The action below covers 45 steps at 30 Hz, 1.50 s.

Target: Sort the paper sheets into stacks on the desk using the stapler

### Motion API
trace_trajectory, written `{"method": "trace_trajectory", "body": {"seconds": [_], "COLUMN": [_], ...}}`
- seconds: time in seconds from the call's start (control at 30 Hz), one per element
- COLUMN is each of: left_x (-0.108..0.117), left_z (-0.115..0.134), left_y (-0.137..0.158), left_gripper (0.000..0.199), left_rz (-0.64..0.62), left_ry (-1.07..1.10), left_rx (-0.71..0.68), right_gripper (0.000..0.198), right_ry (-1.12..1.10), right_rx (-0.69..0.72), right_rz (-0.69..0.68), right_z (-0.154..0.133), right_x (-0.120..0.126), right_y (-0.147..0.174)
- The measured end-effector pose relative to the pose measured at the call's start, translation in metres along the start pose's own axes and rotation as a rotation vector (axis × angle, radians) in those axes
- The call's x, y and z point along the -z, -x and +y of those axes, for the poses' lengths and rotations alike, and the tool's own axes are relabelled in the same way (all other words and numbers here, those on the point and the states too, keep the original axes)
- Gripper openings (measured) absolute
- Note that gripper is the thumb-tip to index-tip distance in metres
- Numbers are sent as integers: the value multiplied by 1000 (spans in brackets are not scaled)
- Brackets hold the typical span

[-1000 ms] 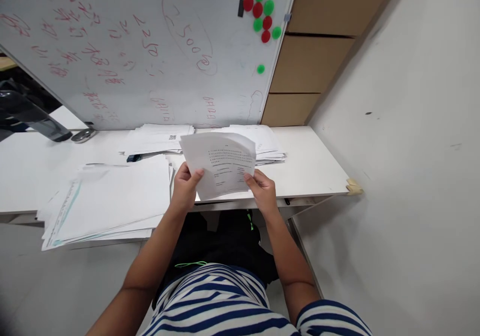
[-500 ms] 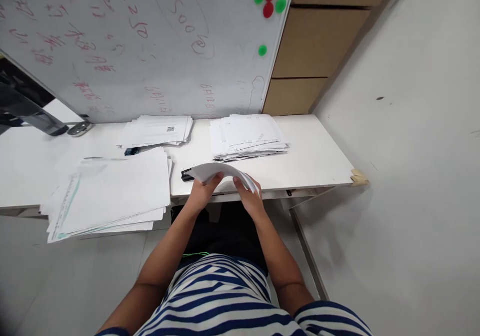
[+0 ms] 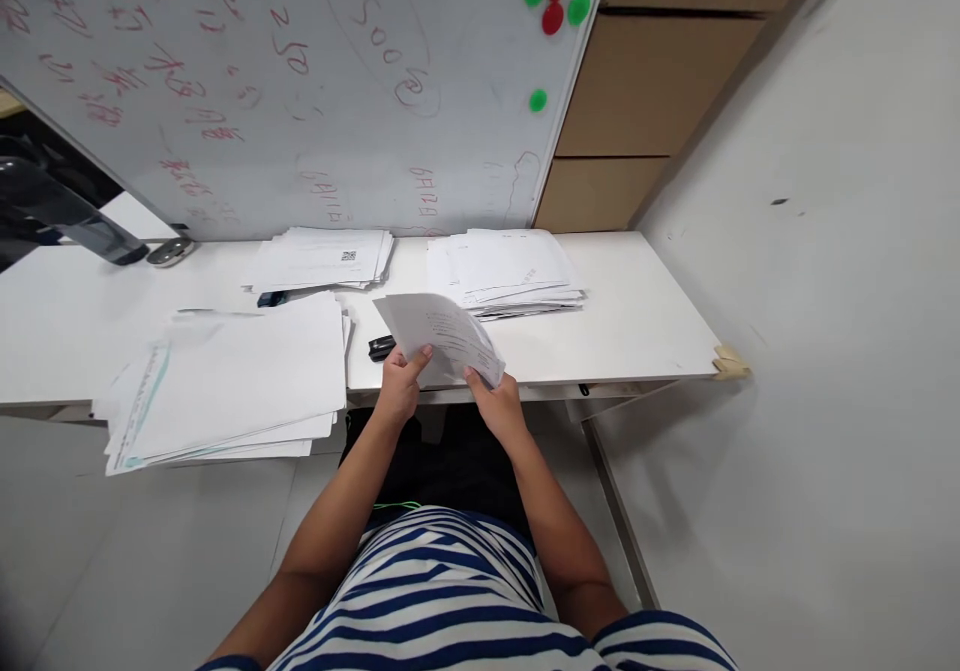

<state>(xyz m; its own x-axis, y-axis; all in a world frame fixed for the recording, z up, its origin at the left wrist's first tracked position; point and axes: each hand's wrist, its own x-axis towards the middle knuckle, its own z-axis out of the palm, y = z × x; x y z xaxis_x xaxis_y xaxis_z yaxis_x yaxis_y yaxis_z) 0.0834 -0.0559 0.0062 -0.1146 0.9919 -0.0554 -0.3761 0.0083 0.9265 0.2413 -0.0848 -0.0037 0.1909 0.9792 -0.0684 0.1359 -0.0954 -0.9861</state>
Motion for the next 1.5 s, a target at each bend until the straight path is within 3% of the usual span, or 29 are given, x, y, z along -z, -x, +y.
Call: {"method": "trace_trajectory", "body": {"seconds": [0.23, 0.43, 0.63, 0.77, 0.83, 0.93, 1.03, 1.13, 1.27, 1.5], "left_x": [6, 3, -23, -44, -45, -26, 9, 44, 65, 68], "left_z": [-15, -3, -5, -19, -19, -7, 7, 7, -5, -5], "left_y": [3, 10, 28, 36, 36, 23, -1, -19, -22, -18], "left_gripper": [46, 47, 52, 50, 50, 50, 44, 56, 41, 34], "left_rz": [-37, -102, -45, -161, -207, -168, -96, 49, 41, -57], "left_ry": [37, -121, 17, -65, -182, -450, -1017, -1434, -1499, -1401], "left_rx": [62, 100, 187, 182, 76, -199, -490, -559, -568, -591], "right_gripper": [35, 41, 62, 60, 59, 59, 55, 49, 45, 40], "right_ry": [-34, -2, -381, -589, -582, -576, -586, -545, -490, -474], "right_rx": [97, 78, -14, -57, -58, -95, -135, -200, -325, -390], "right_rz": [-69, -6, 210, 184, 275, 391, 452, 516, 430, 183], "right_z": [0, 3, 13, 26, 36, 53, 67, 72, 67, 53], "right_x": [-5, 0, 2, -5, -1, 20, 50, 77, 92, 88], "right_y": [5, 7, 19, 32, 34, 29, 23, 21, 21, 23]}}
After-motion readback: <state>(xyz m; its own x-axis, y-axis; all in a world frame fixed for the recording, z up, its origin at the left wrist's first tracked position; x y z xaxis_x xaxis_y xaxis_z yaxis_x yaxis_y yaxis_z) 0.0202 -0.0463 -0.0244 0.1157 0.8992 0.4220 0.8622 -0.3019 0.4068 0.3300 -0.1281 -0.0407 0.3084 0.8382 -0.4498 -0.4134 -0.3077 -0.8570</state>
